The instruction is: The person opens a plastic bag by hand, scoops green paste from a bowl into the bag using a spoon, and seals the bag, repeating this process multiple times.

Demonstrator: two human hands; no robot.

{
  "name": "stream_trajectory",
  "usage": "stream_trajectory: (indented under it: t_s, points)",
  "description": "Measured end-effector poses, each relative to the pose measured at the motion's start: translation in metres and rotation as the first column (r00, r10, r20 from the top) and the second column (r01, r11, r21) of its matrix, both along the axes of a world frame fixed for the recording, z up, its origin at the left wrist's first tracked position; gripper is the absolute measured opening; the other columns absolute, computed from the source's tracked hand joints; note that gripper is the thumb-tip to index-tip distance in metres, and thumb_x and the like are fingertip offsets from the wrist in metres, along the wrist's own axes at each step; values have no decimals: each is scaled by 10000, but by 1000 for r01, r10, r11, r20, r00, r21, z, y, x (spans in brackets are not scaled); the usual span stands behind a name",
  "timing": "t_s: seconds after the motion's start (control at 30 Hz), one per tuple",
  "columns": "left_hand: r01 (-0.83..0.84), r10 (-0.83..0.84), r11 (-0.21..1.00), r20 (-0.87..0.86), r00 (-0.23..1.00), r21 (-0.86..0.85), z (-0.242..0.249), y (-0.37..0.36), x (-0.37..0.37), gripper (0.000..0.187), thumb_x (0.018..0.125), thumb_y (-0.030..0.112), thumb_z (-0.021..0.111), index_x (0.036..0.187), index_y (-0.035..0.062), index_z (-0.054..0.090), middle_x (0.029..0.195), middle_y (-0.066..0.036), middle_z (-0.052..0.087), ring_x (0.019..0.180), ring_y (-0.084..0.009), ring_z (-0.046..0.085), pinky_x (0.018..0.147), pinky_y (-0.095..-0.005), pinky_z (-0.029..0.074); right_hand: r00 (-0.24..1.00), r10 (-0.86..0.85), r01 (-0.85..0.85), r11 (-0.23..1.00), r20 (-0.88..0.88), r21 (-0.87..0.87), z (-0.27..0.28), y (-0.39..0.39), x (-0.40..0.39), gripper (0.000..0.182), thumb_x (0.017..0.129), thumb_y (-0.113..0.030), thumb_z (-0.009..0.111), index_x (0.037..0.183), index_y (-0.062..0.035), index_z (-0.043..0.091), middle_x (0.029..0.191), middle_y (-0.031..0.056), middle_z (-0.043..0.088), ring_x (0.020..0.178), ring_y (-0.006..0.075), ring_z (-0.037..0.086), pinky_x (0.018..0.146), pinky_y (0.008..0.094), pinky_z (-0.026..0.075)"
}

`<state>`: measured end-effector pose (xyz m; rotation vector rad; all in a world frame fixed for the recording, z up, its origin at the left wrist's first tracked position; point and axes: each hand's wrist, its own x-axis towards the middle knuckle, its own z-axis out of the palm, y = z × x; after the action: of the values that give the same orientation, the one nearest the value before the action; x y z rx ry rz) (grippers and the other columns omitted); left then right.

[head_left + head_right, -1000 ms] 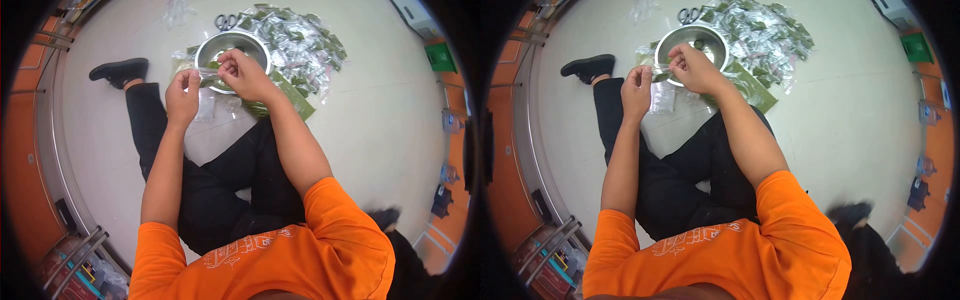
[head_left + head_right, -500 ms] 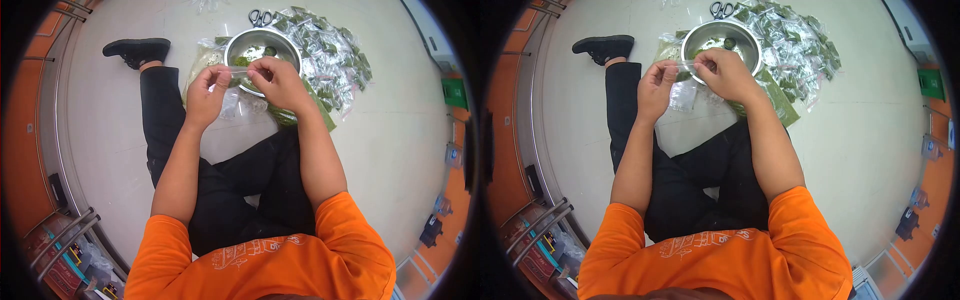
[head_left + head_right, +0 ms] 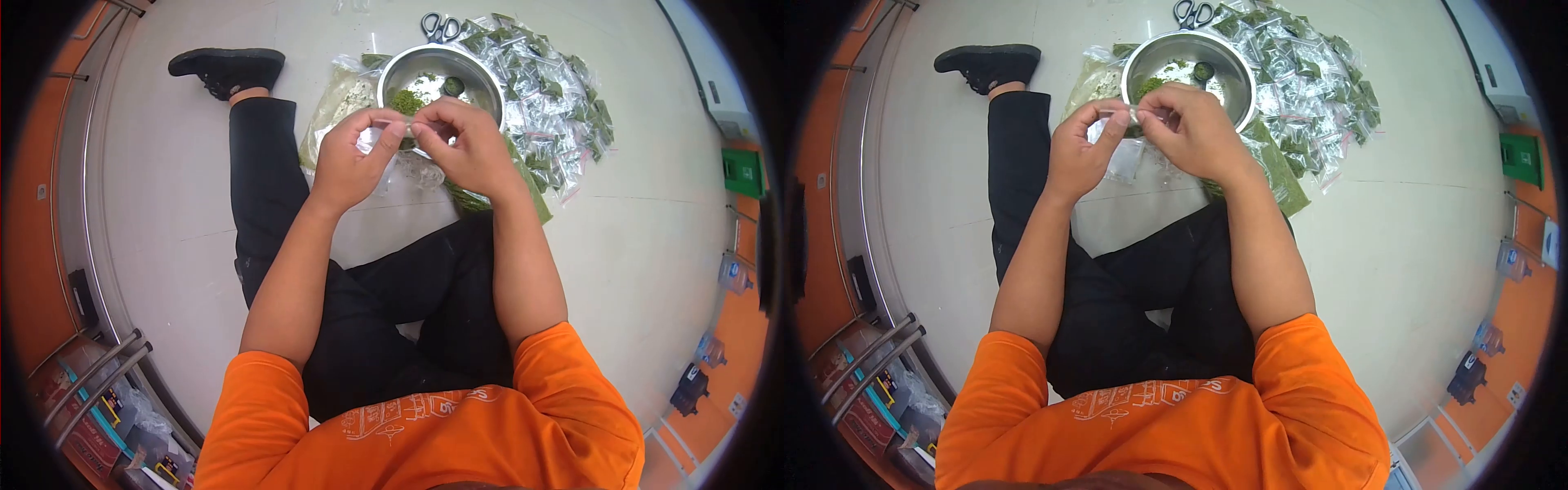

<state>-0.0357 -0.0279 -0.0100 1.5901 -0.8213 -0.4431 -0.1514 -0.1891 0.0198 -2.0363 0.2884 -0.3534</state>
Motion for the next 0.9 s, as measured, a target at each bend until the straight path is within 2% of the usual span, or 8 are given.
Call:
stream_trajectory:
  t_s: [0.17, 0.33, 0.4, 0.53, 0.57, 0.73, 0.77, 0.9]
  points:
    - [60, -64, 997, 75, 995, 47, 5, 3, 1, 219, 941, 205, 705, 1028, 4, 713, 941, -89, 714, 883, -179, 671, 824, -295, 507, 997, 42, -42, 999, 64, 2, -2, 2, -1, 156, 876, -141, 684, 958, -8, 700, 808, 103, 655, 691, 186, 610, 611, 311, 488]
    - [26, -35, 998, 169, 985, 55, 2, -2, 1, 330, 927, 257, 737, 1140, 10, 691, 1094, -94, 706, 1018, -160, 651, 892, -309, 506, 999, -33, 32, 998, -1, -58, 3, -11, -8, 171, 884, -166, 694, 954, -12, 712, 842, 119, 695, 744, 188, 654, 660, 310, 517]
    - [-67, 43, 991, 196, 980, 114, 0, -1, 8, 371, 921, 269, 740, 1189, 20, 675, 1170, -116, 684, 1069, -189, 647, 922, -333, 502, 955, -294, 291, 954, -32, -71, -4, -32, -14, 208, 899, -200, 701, 979, -10, 726, 872, 117, 722, 762, 185, 669, 687, 314, 530]
    - [-201, 109, 884, 232, 967, 422, -21, 19, 42, 412, 909, 232, 718, 1262, 36, 635, 1258, -173, 639, 1124, -299, 640, 953, -394, 506, 690, -720, 712, 653, 82, -258, -15, -71, -28, 421, 887, -291, 735, 1180, 6, 678, 1045, 150, 711, 800, 212, 673, 746, 351, 540]
    - [-213, 76, 833, 275, 958, 510, -31, 26, 49, 427, 897, 233, 720, 1256, 19, 630, 1251, -189, 638, 1135, -334, 631, 952, -409, 507, 660, -746, 712, 583, 90, -391, -20, -71, -27, 504, 867, -296, 752, 1253, 7, 638, 1142, 172, 669, 856, 210, 663, 770, 369, 541]
    - [-208, -49, 518, 271, 961, 830, -74, 15, 55, 514, 825, 287, 777, 1219, 4, 607, 1243, -222, 610, 1145, -385, 613, 974, -447, 508, 853, -466, 334, 834, -236, -438, -54, -37, -3, 417, 862, -285, 736, 1205, -55, 671, 1154, 217, 631, 1013, 347, 637, 910, 416, 513]
    - [-200, -38, 493, 251, 967, 847, -70, 10, 48, 606, 802, 257, 803, 1281, -40, 580, 1242, -262, 625, 1159, -357, 620, 973, -422, 508, 863, -411, 265, 863, -293, -431, -62, -27, 5, 393, 866, -280, 728, 1190, -64, 678, 1152, 227, 628, 1043, 374, 629, 940, 426, 504]
    - [-300, 68, 471, 305, 950, 829, -89, -5, 35, 480, 778, 213, 824, 1159, -7, 629, 1209, -249, 647, 1123, -369, 638, 945, -438, 515, 841, -310, 120, 906, -443, -406, -59, -1, 22, 392, 870, -247, 713, 1187, -21, 676, 1222, 255, 610, 1125, 409, 613, 991, 457, 486]
